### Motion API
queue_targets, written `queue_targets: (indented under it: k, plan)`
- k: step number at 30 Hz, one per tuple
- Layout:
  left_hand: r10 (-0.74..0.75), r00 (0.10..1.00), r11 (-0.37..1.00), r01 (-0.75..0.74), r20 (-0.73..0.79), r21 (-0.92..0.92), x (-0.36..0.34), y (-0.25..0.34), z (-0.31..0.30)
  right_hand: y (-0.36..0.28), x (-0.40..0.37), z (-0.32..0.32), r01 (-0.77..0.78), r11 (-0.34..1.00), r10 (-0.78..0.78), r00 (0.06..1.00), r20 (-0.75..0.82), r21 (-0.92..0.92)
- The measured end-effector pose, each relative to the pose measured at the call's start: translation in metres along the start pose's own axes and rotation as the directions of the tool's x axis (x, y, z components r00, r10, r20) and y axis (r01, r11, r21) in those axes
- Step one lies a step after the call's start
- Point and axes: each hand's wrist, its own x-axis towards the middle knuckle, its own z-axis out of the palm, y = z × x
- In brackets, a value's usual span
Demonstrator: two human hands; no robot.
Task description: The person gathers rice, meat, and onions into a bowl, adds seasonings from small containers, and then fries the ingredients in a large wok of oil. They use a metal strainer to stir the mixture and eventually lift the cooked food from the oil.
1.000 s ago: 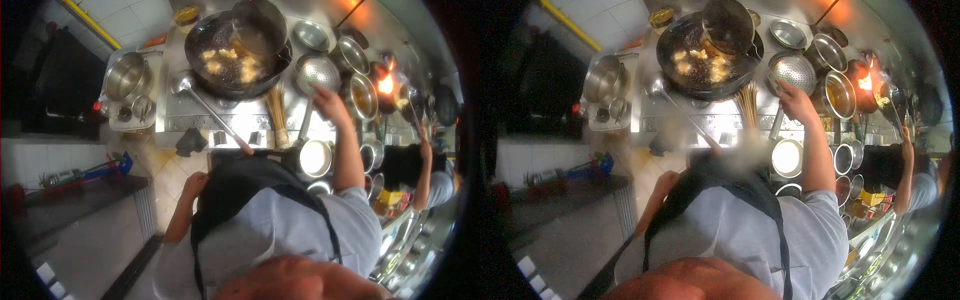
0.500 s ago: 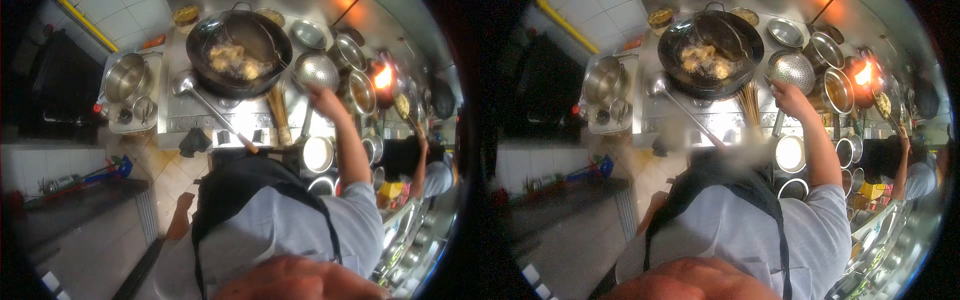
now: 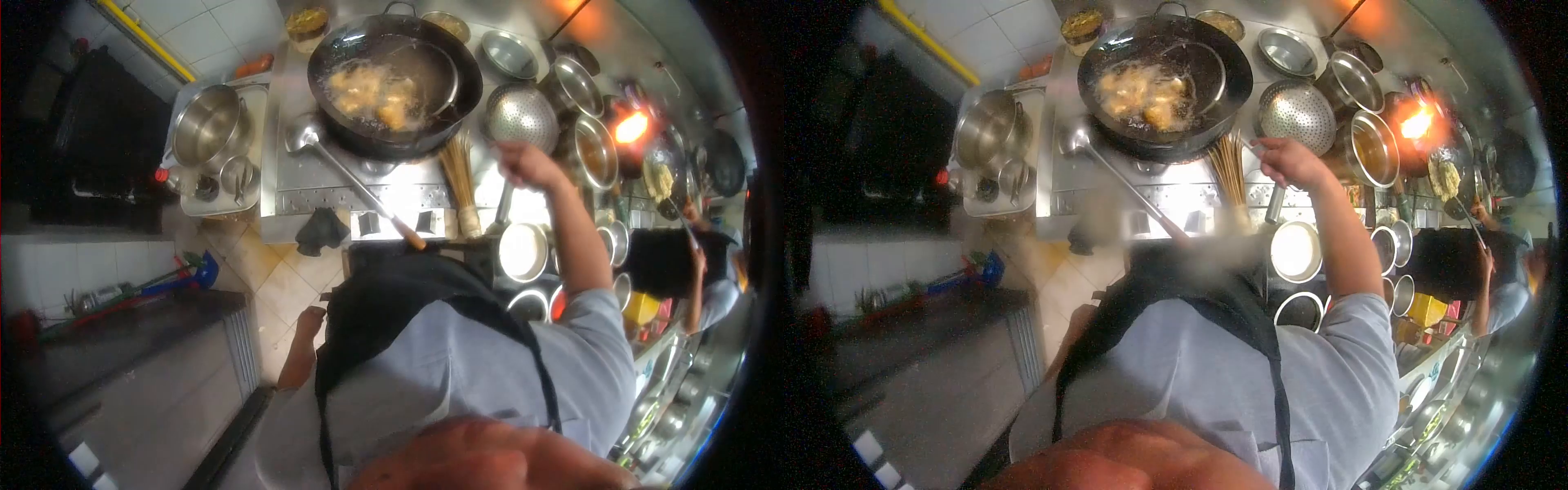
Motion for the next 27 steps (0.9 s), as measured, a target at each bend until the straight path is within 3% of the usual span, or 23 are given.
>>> queue_targets:
  k: [4,6,7,9,10,12,14,16,17,19,21,27]
  plan:
    - [0.074,0.996,0.995,-0.078,0.054,0.058,0.007,0.002,-0.012,0.008,0.003,0.023,0.051,0.993,-0.057,0.997,0.051,0.104]
    - [-0.041,0.964,0.975,-0.019,0.263,0.221,0.015,0.022,-0.038,0.011,-0.003,0.029,0.103,0.991,-0.102,0.995,-0.013,0.089]
    - [-0.045,0.963,0.975,-0.015,0.265,0.221,0.012,0.022,-0.039,0.014,-0.005,0.027,0.138,0.990,-0.138,0.990,-0.022,0.030]
    - [0.024,0.993,0.987,-0.042,0.118,0.152,0.010,0.024,-0.040,0.014,-0.011,0.020,0.117,0.993,-0.117,0.993,-0.031,0.010]
    - [0.019,0.993,0.988,-0.037,0.118,0.153,0.011,0.025,-0.041,0.013,-0.013,0.016,0.098,0.995,-0.098,0.994,-0.044,-0.012]
    - [-0.101,0.960,0.986,0.062,0.261,0.155,0.018,0.029,-0.041,0.014,-0.016,0.009,0.102,0.995,-0.102,0.994,-0.029,-0.002]
    - [-0.102,0.964,0.990,0.073,0.244,0.124,0.020,0.032,-0.044,0.018,-0.017,0.005,0.104,0.994,-0.104,0.994,-0.015,0.009]
    - [-0.103,0.969,0.992,0.084,0.224,0.092,0.021,0.030,-0.042,0.021,-0.017,0.004,0.165,0.974,-0.177,0.982,-0.070,-0.155]
    - [-0.166,0.958,0.984,0.175,0.233,-0.018,0.024,0.023,-0.035,0.019,-0.019,0.005,0.165,0.974,-0.177,0.982,-0.067,-0.155]
    - [-0.229,0.941,0.956,0.266,0.248,-0.128,0.026,0.019,-0.031,0.009,-0.027,0.007,0.134,0.896,-0.228,0.957,-0.179,-0.424]
    - [-0.124,0.958,0.992,0.112,0.259,0.064,0.034,0.030,-0.043,0.005,-0.030,0.002,0.119,0.885,-0.217,0.961,-0.173,-0.450]
    - [-0.080,0.970,0.997,0.072,0.228,0.041,0.032,0.024,-0.040,-0.014,-0.044,-0.001,0.130,0.839,-0.251,0.954,-0.164,-0.529]
